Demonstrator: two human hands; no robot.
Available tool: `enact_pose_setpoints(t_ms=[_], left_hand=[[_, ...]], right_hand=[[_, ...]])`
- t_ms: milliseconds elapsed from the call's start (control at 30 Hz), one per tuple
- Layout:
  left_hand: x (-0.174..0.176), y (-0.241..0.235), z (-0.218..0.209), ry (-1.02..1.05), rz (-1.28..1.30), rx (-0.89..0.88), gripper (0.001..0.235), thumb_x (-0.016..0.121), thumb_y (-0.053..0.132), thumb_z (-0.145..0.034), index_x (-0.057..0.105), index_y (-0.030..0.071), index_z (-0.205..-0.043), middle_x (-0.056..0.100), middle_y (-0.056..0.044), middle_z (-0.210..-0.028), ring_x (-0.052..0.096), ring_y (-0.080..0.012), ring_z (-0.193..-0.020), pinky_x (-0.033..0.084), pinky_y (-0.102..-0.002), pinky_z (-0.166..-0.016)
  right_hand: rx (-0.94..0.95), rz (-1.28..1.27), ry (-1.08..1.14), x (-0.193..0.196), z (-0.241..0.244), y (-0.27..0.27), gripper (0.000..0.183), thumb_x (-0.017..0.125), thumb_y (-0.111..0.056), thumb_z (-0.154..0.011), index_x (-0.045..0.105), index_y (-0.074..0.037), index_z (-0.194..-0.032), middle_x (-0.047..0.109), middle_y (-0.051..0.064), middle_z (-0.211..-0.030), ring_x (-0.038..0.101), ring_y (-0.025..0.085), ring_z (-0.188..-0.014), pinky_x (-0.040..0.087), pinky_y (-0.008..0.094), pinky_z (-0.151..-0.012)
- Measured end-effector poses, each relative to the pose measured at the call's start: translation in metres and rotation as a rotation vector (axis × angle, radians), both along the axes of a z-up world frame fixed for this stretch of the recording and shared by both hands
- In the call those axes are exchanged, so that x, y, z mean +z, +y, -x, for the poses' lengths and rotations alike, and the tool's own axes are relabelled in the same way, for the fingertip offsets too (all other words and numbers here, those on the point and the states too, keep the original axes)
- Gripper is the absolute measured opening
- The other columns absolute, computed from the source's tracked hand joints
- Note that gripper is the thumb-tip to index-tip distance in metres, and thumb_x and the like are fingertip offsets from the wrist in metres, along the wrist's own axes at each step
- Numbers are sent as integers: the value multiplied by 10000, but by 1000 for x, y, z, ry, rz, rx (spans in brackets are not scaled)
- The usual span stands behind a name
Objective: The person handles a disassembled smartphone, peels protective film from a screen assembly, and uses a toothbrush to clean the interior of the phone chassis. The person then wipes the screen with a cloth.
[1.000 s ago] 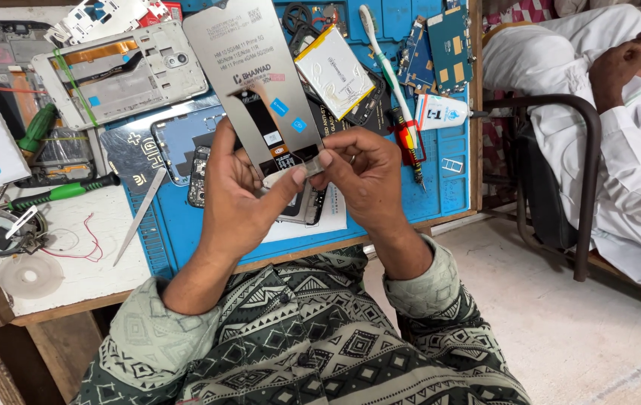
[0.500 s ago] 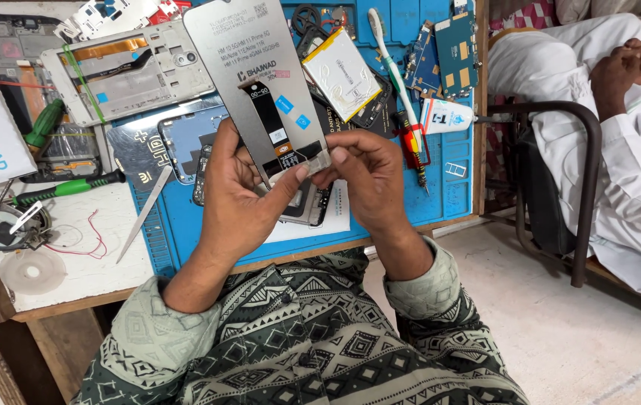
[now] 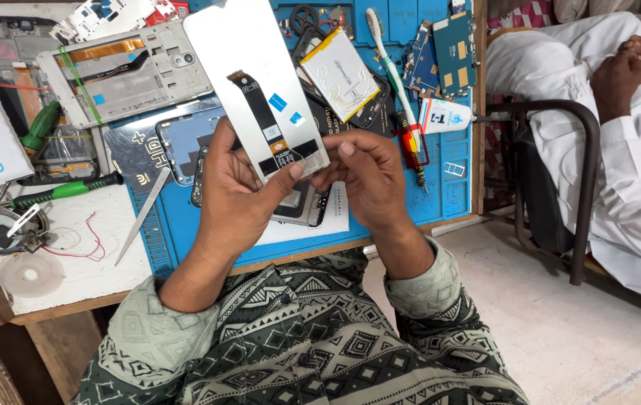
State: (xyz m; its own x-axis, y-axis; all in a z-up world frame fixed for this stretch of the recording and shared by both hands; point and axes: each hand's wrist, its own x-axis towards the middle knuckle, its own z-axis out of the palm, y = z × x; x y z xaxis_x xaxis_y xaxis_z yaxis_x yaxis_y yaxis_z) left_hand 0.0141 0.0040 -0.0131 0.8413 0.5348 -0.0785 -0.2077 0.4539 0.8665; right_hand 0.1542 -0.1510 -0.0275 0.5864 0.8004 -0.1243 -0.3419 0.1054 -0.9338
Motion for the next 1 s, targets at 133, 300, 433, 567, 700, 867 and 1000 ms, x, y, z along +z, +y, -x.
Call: enact_pose_setpoints(t_ms=[133, 300, 433, 567, 700, 867, 1000], left_hand=[[1, 3, 0, 34, 37, -3, 504, 723, -43, -975, 415, -1, -1371, 749, -155, -1100, 734, -127, -959, 598, -232, -761], [2, 5, 0, 56, 39, -19, 540, 733, -27, -949, 416, 7, -1385, 747, -124, -1068, 728, -102, -893, 588, -218, -655], [3, 6, 0, 47, 102, -37, 546, 737, -23, -941, 422, 3, -1387, 745, -114, -1080, 733, -103, -916, 595, -222, -668], [5, 4, 1, 70, 105, -24, 556, 739, -25, -929, 426, 8, -1388, 756, -119, -1068, 737, -101, -896, 596, -219, -664], [9, 4, 1, 38, 60, -3, 532, 744, -43, -930, 452, -7, -1373, 758, -126, -1089, 742, -134, -947, 611, -238, -743], [12, 1, 4, -12, -10, -44, 518, 733, -80, -944, 457, -16, -1378, 729, -140, -1197, 734, -185, -1130, 628, -290, -960], [16, 4, 7, 4, -115, -82, 649, 749, -103, -868, 411, -11, -1415, 693, -158, -1224, 718, -188, -1148, 616, -315, -975]], right_hand=[[54, -51, 12, -2, -2, -3, 278, 602, -105, -1067, 646, 60, -1287, 751, 206, -1045, 765, 243, -885, 640, 349, -773], [62, -72, -13, -6, -1, -5, 278, 612, -69, -1062, 633, 63, -1306, 747, 210, -1060, 764, 245, -891, 642, 349, -782], [48, -65, -33, -5, 0, -5, 269, 622, -73, -1061, 649, 70, -1287, 751, 204, -1053, 766, 231, -883, 641, 340, -780], [24, -39, -176, -2, 2, -3, 253, 625, -81, -1060, 657, 61, -1267, 759, 189, -1036, 768, 213, -867, 649, 335, -767], [26, -40, -187, 5, 3, 0, 294, 665, -84, -1033, 639, 51, -1293, 755, 170, -1054, 757, 188, -878, 640, 312, -775], [16, -2, -161, 3, 5, 0, 289, 710, -73, -1033, 632, 48, -1284, 751, 152, -1032, 739, 161, -877, 621, 284, -770], [6, 14, -40, 2, 5, 3, 272, 705, -66, -1017, 630, 56, -1248, 754, 159, -1032, 738, 161, -858, 614, 283, -742]])
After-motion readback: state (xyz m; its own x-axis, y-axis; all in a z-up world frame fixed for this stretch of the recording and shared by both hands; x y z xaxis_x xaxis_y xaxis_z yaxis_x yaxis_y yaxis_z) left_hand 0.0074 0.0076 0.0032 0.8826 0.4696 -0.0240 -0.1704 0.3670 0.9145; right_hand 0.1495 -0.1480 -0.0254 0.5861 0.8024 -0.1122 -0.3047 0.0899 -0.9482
